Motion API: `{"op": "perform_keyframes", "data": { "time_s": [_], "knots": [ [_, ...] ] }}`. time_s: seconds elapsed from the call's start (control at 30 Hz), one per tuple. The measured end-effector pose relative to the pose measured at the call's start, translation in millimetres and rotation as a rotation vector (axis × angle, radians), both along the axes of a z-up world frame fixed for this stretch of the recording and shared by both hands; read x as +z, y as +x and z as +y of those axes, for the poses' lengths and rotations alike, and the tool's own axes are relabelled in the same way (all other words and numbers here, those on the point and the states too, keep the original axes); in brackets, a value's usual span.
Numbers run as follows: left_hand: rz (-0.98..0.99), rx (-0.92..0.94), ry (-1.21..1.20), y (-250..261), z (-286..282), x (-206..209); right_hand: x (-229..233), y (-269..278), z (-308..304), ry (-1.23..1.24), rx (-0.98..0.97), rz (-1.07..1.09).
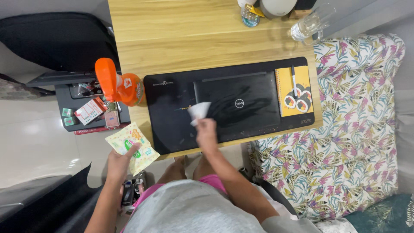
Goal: The person wipes a large mousepad and the wooden desk surface with a white wipe, then rearranges items including a laptop, notebook, pen, spray bottle, and glass. The person places the mousepad back on the desk and continues wiping the laptop and surrounding area.
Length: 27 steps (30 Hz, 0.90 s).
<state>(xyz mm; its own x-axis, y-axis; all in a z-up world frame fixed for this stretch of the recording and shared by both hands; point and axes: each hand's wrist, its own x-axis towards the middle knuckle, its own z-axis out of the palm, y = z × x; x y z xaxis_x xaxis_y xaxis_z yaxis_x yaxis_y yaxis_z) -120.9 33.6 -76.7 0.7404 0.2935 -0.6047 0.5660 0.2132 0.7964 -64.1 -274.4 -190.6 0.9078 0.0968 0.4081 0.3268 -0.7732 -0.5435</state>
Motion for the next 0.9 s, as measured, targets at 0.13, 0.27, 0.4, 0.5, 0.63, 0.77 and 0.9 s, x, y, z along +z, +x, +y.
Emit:
{"op": "perform_keyframes", "data": {
  "time_s": [0.13,0.27,0.4,0.5,0.63,0.77,0.9],
  "knots": [
    [0.052,-0.022,0.07,-6,8,17,23,3,52,0.246,0.259,0.331],
    [0.05,0.053,-0.012,-19,20,14,18,114,49,0.523,-0.044,0.418],
    [0.035,0.102,-0.042,-30,29,6,2,145,83,-0.201,0.096,0.147],
    [-0.011,0.128,-0.089,-31,36,5,-5,59,133,0.412,0.327,0.624],
    [0.028,0.149,-0.059,-27,43,10,13,-49,120,-0.159,0.996,0.209],
    [-0.011,0.178,-0.142,-25,54,18,27,13,82,0.497,0.294,0.879],
    [-0.005,0.171,-0.122,-22,55,16,40,114,51,-0.188,0.184,0.266]
  ]
}}
